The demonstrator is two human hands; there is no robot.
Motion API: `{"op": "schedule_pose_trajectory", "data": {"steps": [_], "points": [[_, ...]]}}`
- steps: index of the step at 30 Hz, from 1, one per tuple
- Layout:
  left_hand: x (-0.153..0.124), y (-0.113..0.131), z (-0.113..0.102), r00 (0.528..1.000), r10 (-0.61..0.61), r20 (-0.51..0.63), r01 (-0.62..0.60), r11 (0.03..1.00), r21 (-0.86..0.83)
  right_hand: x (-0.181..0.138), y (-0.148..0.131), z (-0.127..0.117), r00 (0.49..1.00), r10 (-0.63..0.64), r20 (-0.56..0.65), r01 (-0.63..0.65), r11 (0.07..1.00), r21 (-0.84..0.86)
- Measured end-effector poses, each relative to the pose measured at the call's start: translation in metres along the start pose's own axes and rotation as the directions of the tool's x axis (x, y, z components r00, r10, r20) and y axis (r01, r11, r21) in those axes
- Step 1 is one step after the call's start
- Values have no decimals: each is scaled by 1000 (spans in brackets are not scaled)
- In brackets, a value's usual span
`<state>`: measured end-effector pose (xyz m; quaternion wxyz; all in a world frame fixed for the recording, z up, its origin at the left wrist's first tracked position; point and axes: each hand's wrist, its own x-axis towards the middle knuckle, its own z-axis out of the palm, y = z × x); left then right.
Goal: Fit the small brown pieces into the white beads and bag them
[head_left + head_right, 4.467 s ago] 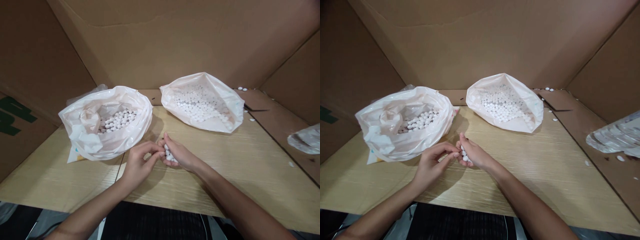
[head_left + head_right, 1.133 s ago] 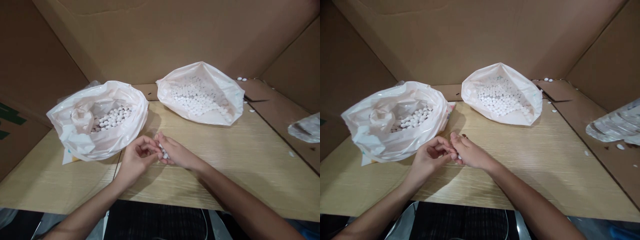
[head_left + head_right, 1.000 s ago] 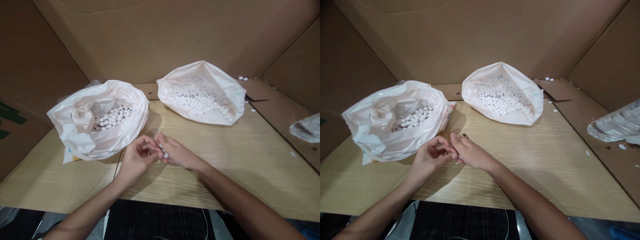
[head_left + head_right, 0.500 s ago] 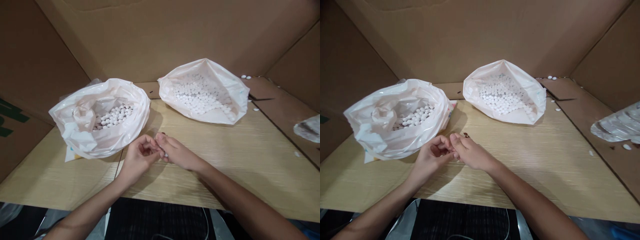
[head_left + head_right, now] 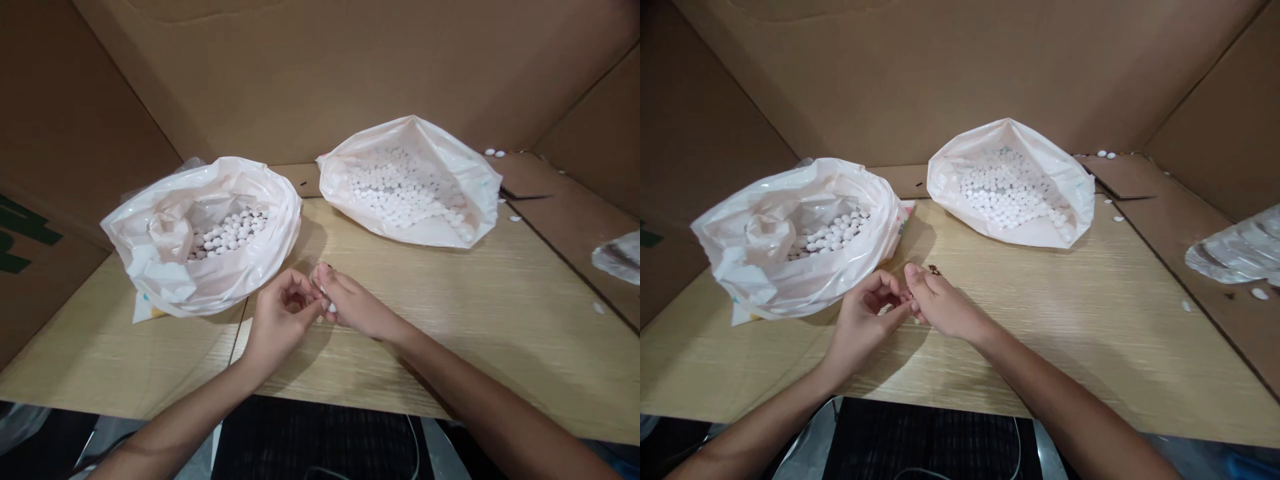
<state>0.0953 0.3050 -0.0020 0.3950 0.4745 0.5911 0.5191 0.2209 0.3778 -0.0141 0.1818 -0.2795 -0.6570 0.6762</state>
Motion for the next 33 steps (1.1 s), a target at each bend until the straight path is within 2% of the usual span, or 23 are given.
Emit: {"op": "schedule_pose_trajectory", "data": {"steps": [5,12,18,23,33], "points": [[0,-3,0,999,43,-10,-42,998,43,0,-1,-1,999,43,18,-43,999,19],[2,-2,0,999,44,-9,-44,998,39,2,-1,-2,994,67,90,-76,992,104],[3,0,1,998,56,-5,-55,996,72,0,-3,1,996,77,52,-82,991,104],[2,1,2,997,73,10,-74,997,38,-2,-3,1,998,68,6,-68,997,25],[1,0,2,998,60,17,-61,997,40,-2,1,2,999,42,-1,-42,999,-14]]}}
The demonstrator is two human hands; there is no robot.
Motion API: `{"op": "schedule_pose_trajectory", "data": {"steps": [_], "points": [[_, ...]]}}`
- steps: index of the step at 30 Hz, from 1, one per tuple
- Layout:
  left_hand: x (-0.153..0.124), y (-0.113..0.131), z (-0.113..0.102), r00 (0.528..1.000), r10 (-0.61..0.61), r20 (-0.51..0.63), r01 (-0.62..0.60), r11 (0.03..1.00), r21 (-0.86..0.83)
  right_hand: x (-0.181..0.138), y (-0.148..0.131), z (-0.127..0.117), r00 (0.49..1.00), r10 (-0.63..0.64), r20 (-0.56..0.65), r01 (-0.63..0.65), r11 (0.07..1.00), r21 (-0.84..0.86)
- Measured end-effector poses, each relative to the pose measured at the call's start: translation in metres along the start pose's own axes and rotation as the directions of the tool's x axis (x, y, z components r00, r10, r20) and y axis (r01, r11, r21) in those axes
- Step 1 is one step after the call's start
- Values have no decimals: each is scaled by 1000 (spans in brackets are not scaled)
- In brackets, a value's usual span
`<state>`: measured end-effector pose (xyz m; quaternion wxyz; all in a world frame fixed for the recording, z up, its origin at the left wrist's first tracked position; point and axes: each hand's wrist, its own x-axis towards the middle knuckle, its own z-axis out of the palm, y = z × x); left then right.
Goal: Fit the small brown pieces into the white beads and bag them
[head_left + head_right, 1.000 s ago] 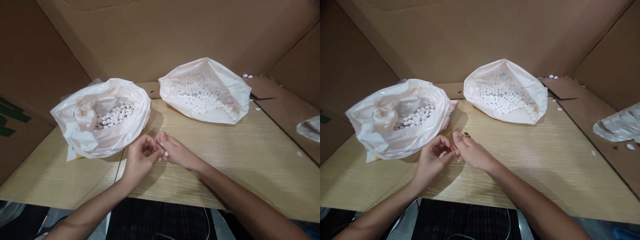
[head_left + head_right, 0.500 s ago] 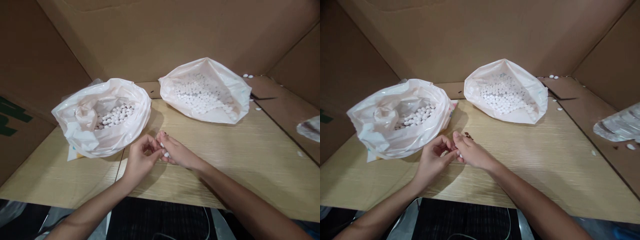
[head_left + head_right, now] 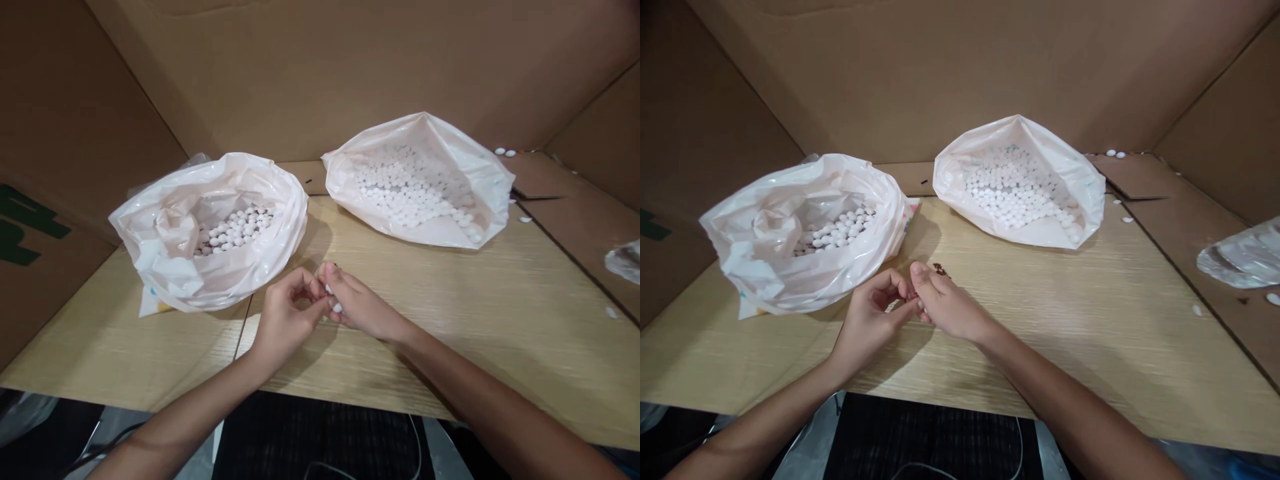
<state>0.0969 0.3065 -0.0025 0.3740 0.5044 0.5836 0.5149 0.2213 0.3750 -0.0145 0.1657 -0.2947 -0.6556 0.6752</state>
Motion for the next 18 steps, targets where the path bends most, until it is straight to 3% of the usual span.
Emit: {"op": "schedule_pose_trajectory", "data": {"steps": [13,18], "points": [[3,1,-2,999,24,26,-23,999,-44,5,1,-3,997,48,56,-59,974,217],[6,0,-5,997,22,69,-14,993,-115,5,-3,-5,993,-20,114,-12,961,277]]}}
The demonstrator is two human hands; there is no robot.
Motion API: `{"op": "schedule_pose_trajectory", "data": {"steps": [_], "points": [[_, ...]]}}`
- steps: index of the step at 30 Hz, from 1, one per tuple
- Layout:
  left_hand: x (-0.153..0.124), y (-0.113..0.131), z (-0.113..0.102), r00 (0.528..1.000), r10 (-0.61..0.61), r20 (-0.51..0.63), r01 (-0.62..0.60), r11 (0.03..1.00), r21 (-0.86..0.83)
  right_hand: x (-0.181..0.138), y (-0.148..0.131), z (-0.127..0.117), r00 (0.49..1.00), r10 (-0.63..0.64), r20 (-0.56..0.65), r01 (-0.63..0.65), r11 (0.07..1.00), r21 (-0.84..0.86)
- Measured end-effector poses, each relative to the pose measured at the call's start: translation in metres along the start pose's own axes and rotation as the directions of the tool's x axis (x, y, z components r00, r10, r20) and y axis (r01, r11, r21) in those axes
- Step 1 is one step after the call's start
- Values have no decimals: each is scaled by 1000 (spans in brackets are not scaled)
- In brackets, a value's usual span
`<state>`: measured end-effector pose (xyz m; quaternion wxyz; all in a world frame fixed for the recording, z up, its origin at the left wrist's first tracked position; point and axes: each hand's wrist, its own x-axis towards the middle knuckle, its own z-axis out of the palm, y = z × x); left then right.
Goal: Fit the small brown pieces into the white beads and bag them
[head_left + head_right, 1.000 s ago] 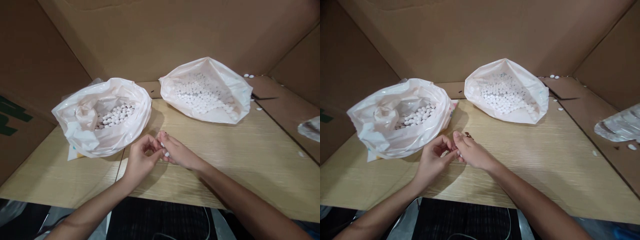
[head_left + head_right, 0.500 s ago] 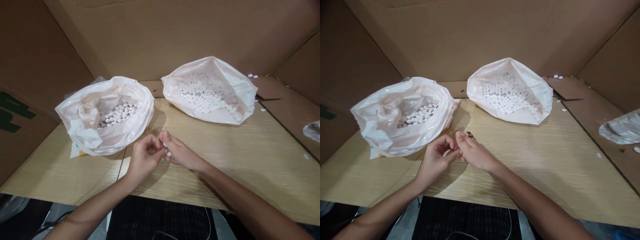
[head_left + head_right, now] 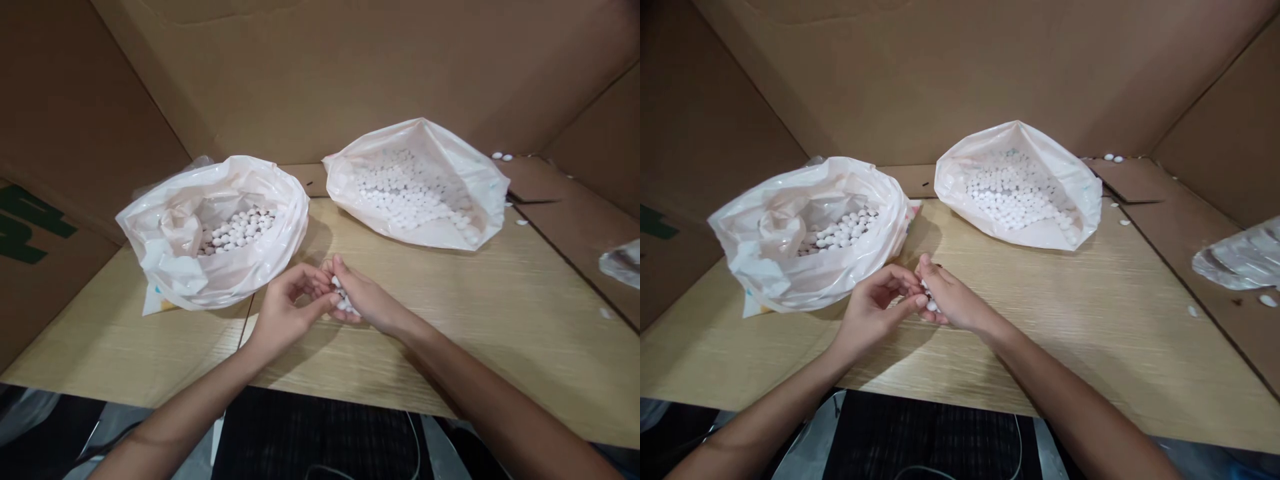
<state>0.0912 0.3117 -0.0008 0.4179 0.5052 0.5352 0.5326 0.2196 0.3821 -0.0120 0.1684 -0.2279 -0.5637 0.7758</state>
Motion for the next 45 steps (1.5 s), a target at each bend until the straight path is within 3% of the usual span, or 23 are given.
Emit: {"op": "schedule_pose_trajectory", "data": {"steps": [12,22,29,34,38,45], "points": [[-1,3,-1,998,-68,8,68,996,-52,-9,-7,-2,996,-82,38,88,972,-217],[-1,5,0,991,-134,17,135,983,-127,-9,-4,-7,983,32,182,-9,992,-123],[5,-1,-3,1000,7,-10,-6,1000,23,-1,-10,-8,997,44,-65,-44,999,0],[7,-11,-4,990,101,99,-132,907,400,1,-22,-28,958,44,-285,25,971,236],[8,-18,-3,965,122,233,-241,766,596,2,-26,-34,945,87,-316,30,937,349],[11,-24,0,956,141,256,-272,753,600,4,-24,-32,941,80,-329,50,929,366]]}}
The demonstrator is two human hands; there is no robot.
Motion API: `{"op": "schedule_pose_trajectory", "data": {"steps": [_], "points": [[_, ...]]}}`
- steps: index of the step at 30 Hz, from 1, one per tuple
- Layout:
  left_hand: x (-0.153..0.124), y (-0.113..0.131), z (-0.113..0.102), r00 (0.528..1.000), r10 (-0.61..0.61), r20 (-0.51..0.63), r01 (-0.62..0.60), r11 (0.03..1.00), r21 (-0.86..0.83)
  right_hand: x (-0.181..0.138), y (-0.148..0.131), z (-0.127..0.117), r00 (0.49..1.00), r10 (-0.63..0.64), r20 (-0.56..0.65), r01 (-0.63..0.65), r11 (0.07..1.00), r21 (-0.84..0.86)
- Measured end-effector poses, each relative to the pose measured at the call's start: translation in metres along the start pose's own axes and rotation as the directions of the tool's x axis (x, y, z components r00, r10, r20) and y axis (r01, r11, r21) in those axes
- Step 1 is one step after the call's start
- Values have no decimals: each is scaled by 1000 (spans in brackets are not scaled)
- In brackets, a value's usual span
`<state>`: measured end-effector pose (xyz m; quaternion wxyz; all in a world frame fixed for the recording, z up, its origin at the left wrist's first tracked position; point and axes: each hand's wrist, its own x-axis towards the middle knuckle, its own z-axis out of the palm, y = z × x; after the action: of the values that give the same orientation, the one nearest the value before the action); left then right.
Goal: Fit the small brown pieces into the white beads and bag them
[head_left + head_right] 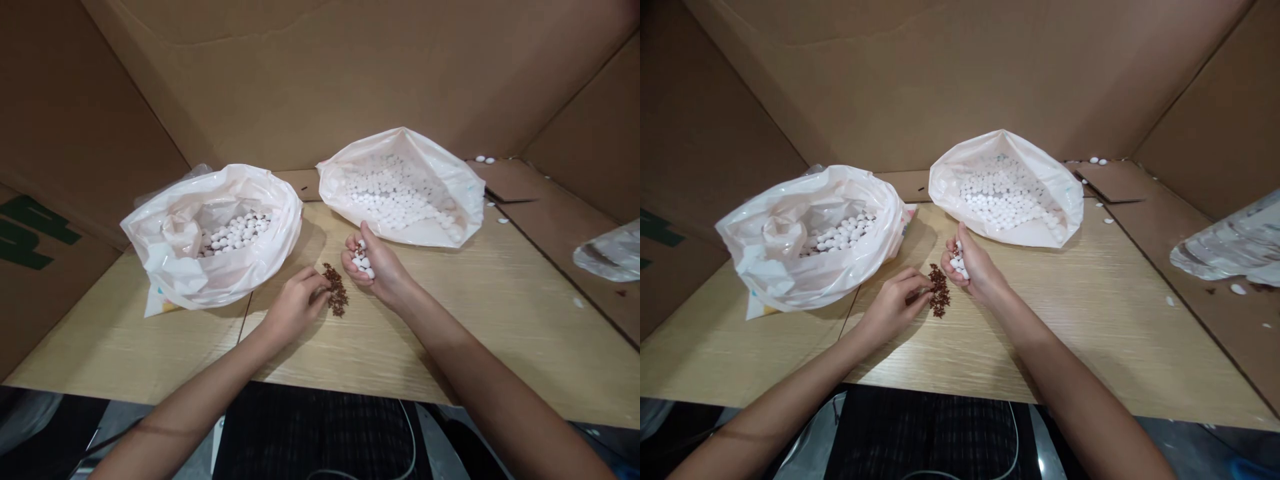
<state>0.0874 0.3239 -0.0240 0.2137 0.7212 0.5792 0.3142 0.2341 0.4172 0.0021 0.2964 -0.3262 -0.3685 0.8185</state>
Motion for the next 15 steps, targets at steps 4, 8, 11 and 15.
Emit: {"op": "schedule_pose_trajectory", "data": {"steps": [4,8,11,15], "points": [[0,-3,2,1000,11,-10,-12,1000,-22,1,1,-1,1000,10,14,-10,1000,11],[1,-4,1,1000,22,-7,-22,999,-30,1,2,-1,999,43,29,-44,998,35],[1,0,-2,1000,-2,0,2,999,-37,0,1,0,998,61,35,-62,997,50],[1,5,-6,995,-96,-12,94,991,-98,1,2,-1,997,59,50,-61,997,39]]}}
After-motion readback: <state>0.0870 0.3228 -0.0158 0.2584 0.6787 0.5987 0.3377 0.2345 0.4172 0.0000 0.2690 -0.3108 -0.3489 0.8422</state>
